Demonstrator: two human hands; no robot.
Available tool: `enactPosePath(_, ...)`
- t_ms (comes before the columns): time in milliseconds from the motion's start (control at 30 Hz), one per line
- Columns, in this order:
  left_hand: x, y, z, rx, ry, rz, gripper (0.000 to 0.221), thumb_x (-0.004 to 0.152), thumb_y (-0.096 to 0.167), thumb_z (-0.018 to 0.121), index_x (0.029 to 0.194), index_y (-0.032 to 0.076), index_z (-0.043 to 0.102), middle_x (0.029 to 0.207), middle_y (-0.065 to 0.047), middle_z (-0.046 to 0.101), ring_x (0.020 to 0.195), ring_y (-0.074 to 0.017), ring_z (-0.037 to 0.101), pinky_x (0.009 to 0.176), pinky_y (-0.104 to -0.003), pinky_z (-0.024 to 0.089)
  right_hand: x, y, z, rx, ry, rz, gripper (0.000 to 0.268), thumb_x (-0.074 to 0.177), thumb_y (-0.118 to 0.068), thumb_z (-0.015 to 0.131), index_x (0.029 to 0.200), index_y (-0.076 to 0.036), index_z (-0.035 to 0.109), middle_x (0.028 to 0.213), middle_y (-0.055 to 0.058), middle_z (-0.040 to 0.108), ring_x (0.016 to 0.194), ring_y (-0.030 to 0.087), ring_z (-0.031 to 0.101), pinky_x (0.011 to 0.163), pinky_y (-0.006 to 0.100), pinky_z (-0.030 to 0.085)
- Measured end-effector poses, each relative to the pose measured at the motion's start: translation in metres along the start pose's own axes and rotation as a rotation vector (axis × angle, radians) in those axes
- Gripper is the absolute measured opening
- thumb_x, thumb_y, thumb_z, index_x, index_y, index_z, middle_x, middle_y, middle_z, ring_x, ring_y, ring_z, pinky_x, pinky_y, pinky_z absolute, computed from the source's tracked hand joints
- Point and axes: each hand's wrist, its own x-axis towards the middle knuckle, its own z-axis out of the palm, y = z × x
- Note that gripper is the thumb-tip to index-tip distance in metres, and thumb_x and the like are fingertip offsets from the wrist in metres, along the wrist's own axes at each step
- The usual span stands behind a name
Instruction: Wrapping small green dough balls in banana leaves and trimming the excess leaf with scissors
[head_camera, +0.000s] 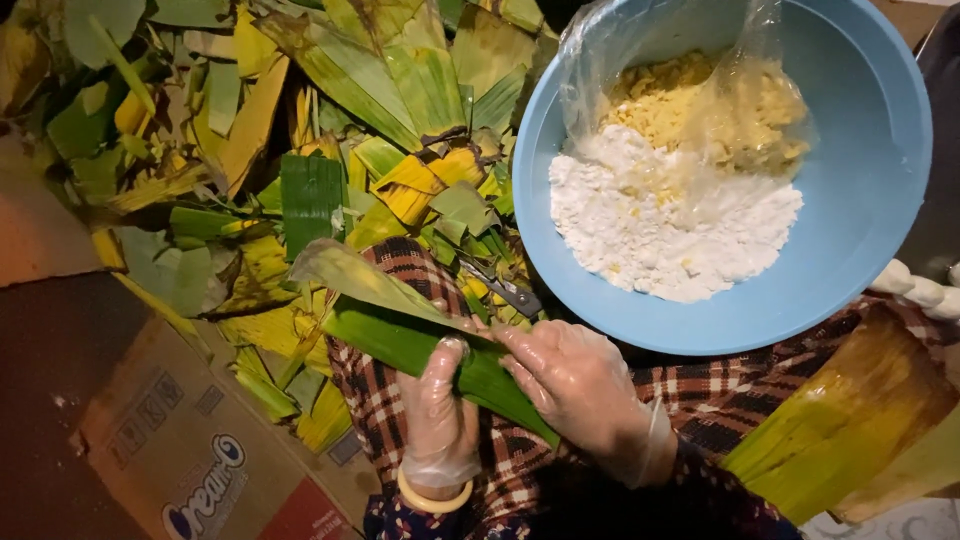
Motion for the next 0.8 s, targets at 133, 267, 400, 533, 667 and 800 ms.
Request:
enactPosePath(133, 0.002, -0.002, 0.002, -0.043, 0.017, 0.004, 0.054, 0.08, 0.001, 0.067, 0.132, 0.0, 0.057, 0.103, -0.017, 0.069, 0.097, -0.0318, 0.067, 0.1, -0.048, 0.056, -0.003, 0.003, 0.006, 0.007, 0.003, 0.007, 0.037, 0.098, -0.022, 0.07, 0.135, -0.016, 0.066, 0.092, 0.005, 0.067, 0.072, 0.025, 0.061, 0.06, 0.04, 0.049)
enactPosePath(267, 0.004, -0.004, 0.001, -0.026, 0.095, -0.027, 0.052, 0.078, -0.001, 0.067, 0.13, 0.001, 0.062, 0.104, -0.016, 0.071, 0.098, -0.0319, 0.068, 0.097, -0.049, 0.057, -0.004, 0.003, 0.01, 0.011, -0.01, -0.019, 0.039, 0.099, -0.02, 0.069, 0.137, -0.014, 0.064, 0.085, 0.005, 0.063, 0.069, 0.025, 0.057, 0.057, 0.041, 0.046)
enactPosePath(400, 0.009, -0.008, -0.004, -0.037, 0.059, 0.02, 0.055, 0.078, 0.001, 0.071, 0.132, 0.003, 0.062, 0.105, -0.011, 0.072, 0.097, -0.0279, 0.069, 0.096, -0.047, 0.057, -0.004, 0.004, 0.014, 0.031, -0.02, -0.019, 0.04, 0.097, -0.018, 0.07, 0.137, -0.013, 0.064, 0.085, 0.005, 0.064, 0.067, 0.025, 0.056, 0.055, 0.042, 0.044)
enactPosePath(533, 0.013, -0.014, -0.01, -0.067, -0.012, 0.074, 0.05, 0.083, -0.001, 0.067, 0.133, 0.002, 0.06, 0.1, -0.011, 0.072, 0.094, -0.0248, 0.068, 0.098, -0.046, 0.056, -0.005, 0.006, 0.019, 0.031, -0.078, -0.014, 0.049, 0.1, -0.02, 0.068, 0.147, -0.014, 0.056, 0.082, 0.004, 0.062, 0.067, 0.024, 0.053, 0.057, 0.042, 0.044)
enactPosePath(667, 0.013, -0.014, -0.01, -0.072, 0.015, 0.054, 0.047, 0.082, 0.001, 0.07, 0.128, 0.001, 0.062, 0.1, -0.012, 0.073, 0.095, -0.0272, 0.069, 0.098, -0.046, 0.057, -0.006, 0.009, 0.024, -0.013, -0.032, -0.034, 0.053, 0.096, -0.02, 0.075, 0.145, -0.014, 0.058, 0.08, 0.003, 0.064, 0.064, 0.021, 0.055, 0.054, 0.038, 0.047)
enactPosePath(800, 0.014, -0.015, -0.011, -0.09, 0.029, 0.027, 0.052, 0.081, 0.004, 0.072, 0.13, 0.003, 0.057, 0.101, -0.013, 0.071, 0.094, -0.0283, 0.068, 0.1, -0.048, 0.056, -0.007, 0.009, 0.028, -0.007, 0.012, -0.041, 0.047, 0.097, -0.021, 0.074, 0.141, -0.013, 0.062, 0.083, 0.005, 0.067, 0.067, 0.02, 0.059, 0.057, 0.038, 0.05)
